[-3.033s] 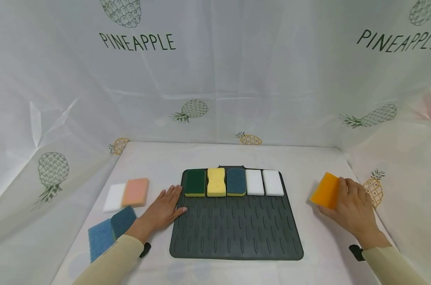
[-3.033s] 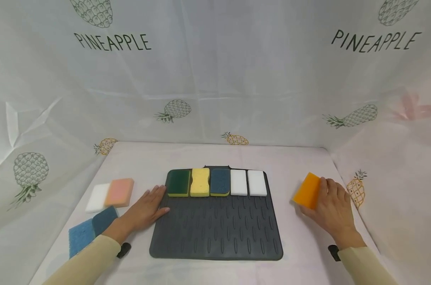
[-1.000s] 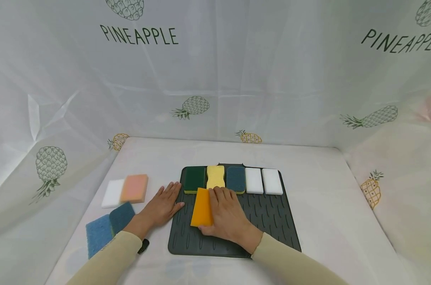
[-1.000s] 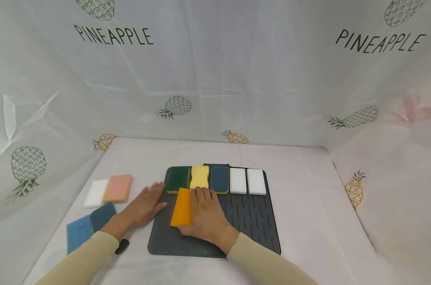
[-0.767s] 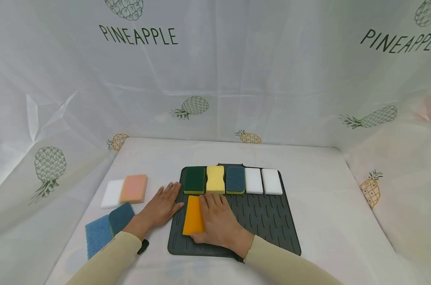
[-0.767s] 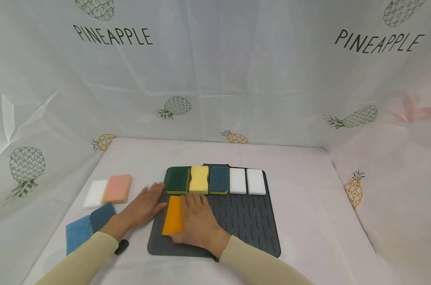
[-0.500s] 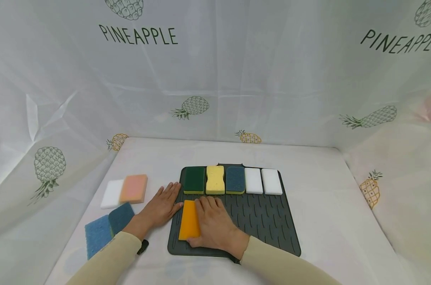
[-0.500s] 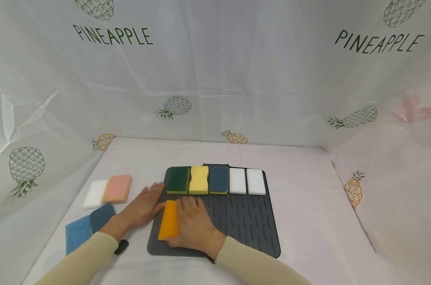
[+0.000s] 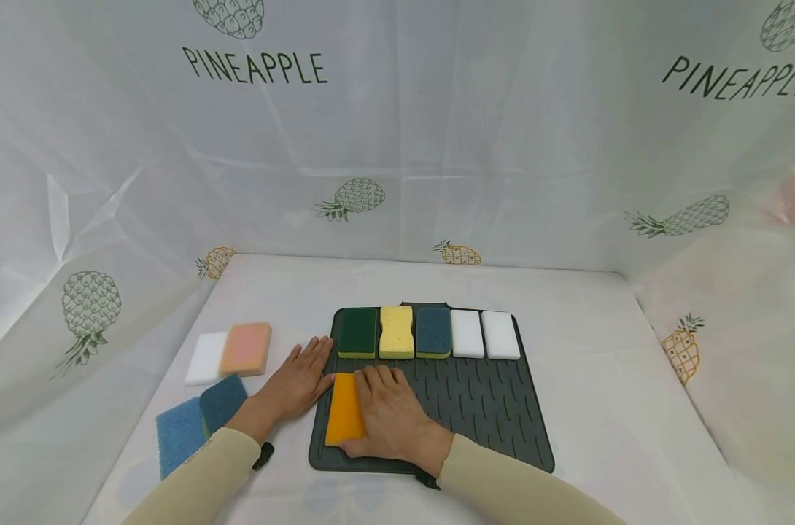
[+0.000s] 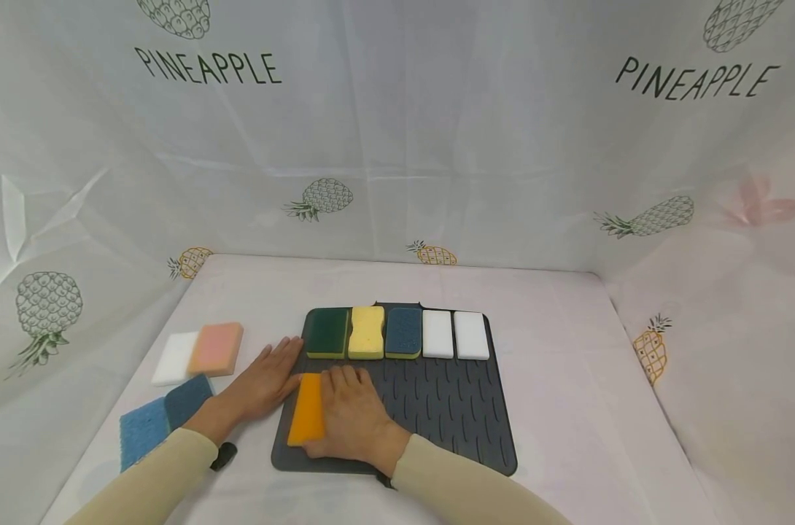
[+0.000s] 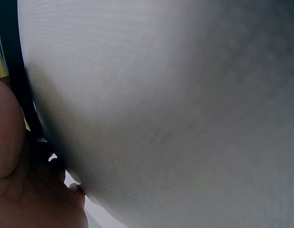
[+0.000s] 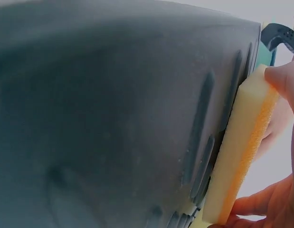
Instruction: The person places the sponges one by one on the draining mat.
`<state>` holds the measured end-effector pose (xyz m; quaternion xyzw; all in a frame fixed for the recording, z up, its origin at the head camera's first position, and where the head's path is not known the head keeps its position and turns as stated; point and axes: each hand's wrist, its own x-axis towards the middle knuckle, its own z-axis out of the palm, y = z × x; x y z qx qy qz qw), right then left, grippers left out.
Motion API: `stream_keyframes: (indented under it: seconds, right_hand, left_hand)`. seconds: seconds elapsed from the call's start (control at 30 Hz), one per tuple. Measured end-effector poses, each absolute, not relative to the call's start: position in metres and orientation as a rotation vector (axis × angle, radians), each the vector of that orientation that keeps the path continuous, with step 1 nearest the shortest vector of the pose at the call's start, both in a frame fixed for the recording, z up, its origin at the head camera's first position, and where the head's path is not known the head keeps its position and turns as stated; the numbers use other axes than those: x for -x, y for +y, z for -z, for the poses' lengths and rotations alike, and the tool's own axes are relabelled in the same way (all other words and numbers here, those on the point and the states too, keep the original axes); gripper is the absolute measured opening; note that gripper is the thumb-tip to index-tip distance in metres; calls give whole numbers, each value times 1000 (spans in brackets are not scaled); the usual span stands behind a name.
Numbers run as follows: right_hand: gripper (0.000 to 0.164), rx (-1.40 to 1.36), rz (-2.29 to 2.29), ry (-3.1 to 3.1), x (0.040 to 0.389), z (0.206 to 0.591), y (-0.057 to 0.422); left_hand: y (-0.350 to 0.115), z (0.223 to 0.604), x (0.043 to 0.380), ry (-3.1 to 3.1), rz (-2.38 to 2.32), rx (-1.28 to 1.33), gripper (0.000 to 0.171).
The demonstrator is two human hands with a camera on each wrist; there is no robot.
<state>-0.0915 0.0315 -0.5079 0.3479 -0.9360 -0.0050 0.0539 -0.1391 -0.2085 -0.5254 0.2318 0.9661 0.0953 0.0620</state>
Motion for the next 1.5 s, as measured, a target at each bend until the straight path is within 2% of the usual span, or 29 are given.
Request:
stream_keyframes:
  seconds: [0.83, 1.0, 1.17, 1.37, 1.5]
  right_hand:
    - [122, -1039, -33, -2944, 89, 504, 36]
    - [111, -978, -124, -2887, 91, 498, 48]
    - [90, -870, -227, -2775, 97, 496, 75]
    - [73, -741, -315, -2631, 108, 500, 132]
    - [72, -678, -322, -2542, 117, 503, 178]
  left_hand:
    - [-206, 519, 137, 2909, -276, -723, 69]
    - [-206, 520, 137, 2898, -276, -699, 71]
    - [-207, 520, 137, 2883, -312, -674, 71]
    - [-205, 518, 137, 2868, -305, -673, 71]
    - [-206, 518, 137, 2871, -298, -667, 71]
